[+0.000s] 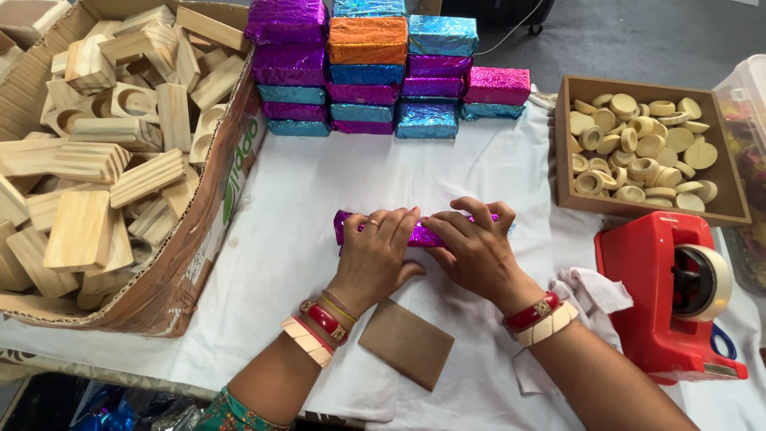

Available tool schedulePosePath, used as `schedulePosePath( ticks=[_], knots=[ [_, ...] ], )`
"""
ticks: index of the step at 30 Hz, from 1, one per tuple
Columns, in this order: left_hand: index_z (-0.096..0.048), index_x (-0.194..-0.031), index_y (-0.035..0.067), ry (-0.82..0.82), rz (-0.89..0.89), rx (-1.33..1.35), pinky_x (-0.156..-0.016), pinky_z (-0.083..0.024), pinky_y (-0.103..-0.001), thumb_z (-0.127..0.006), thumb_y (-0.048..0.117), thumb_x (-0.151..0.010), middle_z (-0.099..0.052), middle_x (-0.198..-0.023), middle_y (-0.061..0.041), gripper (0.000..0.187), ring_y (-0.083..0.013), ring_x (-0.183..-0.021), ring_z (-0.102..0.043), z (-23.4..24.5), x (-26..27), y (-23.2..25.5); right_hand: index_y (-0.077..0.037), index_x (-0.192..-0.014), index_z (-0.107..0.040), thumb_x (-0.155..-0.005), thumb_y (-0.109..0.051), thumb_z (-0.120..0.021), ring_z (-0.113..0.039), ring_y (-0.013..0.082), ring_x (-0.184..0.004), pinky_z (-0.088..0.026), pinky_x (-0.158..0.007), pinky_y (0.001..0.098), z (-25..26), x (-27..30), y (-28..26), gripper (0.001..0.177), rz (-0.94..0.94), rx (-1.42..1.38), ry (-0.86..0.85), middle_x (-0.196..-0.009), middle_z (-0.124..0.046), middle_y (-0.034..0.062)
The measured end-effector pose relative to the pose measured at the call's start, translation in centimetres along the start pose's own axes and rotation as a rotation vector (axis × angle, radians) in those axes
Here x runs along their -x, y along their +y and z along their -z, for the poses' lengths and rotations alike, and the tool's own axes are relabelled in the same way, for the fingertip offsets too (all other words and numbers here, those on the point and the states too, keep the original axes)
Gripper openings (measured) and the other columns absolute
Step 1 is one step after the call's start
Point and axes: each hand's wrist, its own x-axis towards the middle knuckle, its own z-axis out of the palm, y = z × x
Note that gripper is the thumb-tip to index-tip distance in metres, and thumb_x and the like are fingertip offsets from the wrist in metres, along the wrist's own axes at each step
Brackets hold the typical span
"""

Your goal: The person wraps a small wooden block in shiny purple foil, folding the edges and tucking the corners to create a neat package. They use scissors to trim the excess foil and then place the wrapped item on a stack of other colorful wrapped blocks.

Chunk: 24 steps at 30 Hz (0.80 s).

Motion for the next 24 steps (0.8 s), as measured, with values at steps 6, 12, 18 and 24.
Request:
schedulePosePath(
  ticks=[6, 12, 18, 24],
  knots=[
    [-0.066, -0.128, 0.010, 0.020, -0.106, -0.112, -0.098, -0.039, -0.045, -0.075, 0.035, -0.093, -0.064, -0.115, -0.001, 0.043, -0.0178, -0.109, -0.058, -2.3, 1.7, -1.1, -0.020, -0.112, -0.070, -0.081, -0.028, -0.080, -0.052, 0.0184, -0.120, -0.027, -0.100, 0.0450, -0.4, 1.0, 0.0, 0.034, 0.072, 0.004, 0.034, -0.116, -0.069, -0.0057],
    [-0.070, -0.120, 0.019, 0.369, -0.428, -0.456, -0.094, -0.040, -0.038, -0.067, 0.031, -0.097, -0.065, -0.114, 0.004, 0.026, -0.0122, -0.110, -0.057, 1.0, 1.7, -0.8, -0.020, -0.118, -0.065, -0.090, -0.025, -0.081, -0.051, 0.0179, -0.117, -0.032, -0.100, 0.0425, 1.3, 2.3, -0.5, 0.033, 0.182, 0.064, 0.239, -0.123, -0.063, -0.0051],
    [-0.067, -0.108, 0.028, 0.592, -0.472, -0.555, -0.097, -0.034, -0.036, -0.070, 0.038, -0.105, -0.063, -0.112, 0.009, 0.011, -0.0081, -0.107, -0.054, 2.2, 1.9, -1.9, -0.018, -0.101, -0.062, -0.081, -0.010, -0.071, -0.057, 0.0188, -0.110, -0.032, -0.097, 0.0442, 1.9, 3.2, 1.7, 0.023, 0.145, 0.125, 0.374, -0.114, -0.064, -0.0017],
    [-0.065, -0.098, 0.030, 0.642, -0.395, -0.580, -0.104, -0.029, -0.039, -0.079, 0.037, -0.100, -0.062, -0.106, 0.012, 0.016, -0.0070, -0.103, -0.053, 2.7, 2.0, -4.1, -0.015, -0.092, -0.060, -0.087, -0.006, -0.064, -0.056, 0.0205, -0.112, -0.034, -0.098, 0.0399, 1.6, 3.6, 3.9, 0.011, -0.192, -0.037, 0.471, -0.111, -0.065, 0.0012]
  ],
)
